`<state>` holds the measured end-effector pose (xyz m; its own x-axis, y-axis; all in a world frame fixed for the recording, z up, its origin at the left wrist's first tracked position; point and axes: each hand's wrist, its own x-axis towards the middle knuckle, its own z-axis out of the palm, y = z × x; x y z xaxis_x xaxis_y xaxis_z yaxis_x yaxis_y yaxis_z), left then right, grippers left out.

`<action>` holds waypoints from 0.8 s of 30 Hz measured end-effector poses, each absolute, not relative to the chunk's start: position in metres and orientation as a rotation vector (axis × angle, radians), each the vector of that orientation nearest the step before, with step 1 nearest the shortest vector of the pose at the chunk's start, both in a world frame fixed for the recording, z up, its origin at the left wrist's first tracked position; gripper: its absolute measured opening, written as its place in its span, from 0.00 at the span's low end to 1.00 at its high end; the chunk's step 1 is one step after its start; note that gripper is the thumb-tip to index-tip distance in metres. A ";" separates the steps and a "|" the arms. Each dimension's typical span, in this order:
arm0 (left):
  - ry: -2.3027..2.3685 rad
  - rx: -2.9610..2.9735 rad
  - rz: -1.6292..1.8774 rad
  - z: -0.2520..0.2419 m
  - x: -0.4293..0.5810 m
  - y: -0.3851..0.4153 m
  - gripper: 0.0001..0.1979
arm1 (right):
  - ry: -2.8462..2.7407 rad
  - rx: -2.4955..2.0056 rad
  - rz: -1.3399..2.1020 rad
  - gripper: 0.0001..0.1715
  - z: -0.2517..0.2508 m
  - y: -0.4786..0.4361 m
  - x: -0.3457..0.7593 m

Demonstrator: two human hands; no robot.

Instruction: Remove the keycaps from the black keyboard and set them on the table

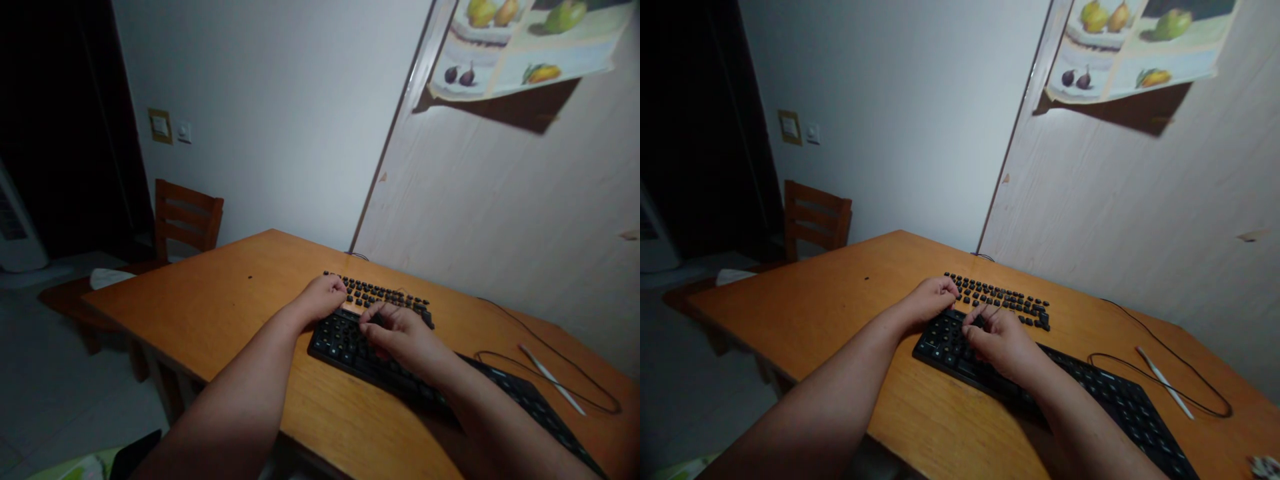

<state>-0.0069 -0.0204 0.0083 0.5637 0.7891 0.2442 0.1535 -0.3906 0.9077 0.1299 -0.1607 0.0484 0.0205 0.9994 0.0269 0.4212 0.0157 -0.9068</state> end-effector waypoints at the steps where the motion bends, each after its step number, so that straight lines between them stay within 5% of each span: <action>1: 0.769 1.874 0.857 0.009 -0.007 -0.021 0.10 | -1.551 -1.513 0.929 0.13 0.048 -0.161 0.131; 24: 0.719 1.983 0.798 0.010 -0.007 -0.025 0.08 | -1.704 -1.537 1.068 0.16 0.031 -0.164 0.116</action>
<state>-0.0067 -0.0252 0.0096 0.6295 0.7320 0.2607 0.1836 -0.4661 0.8655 0.1160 -0.1642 0.0310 -0.1486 0.9856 -0.0801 0.5020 0.0054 -0.8648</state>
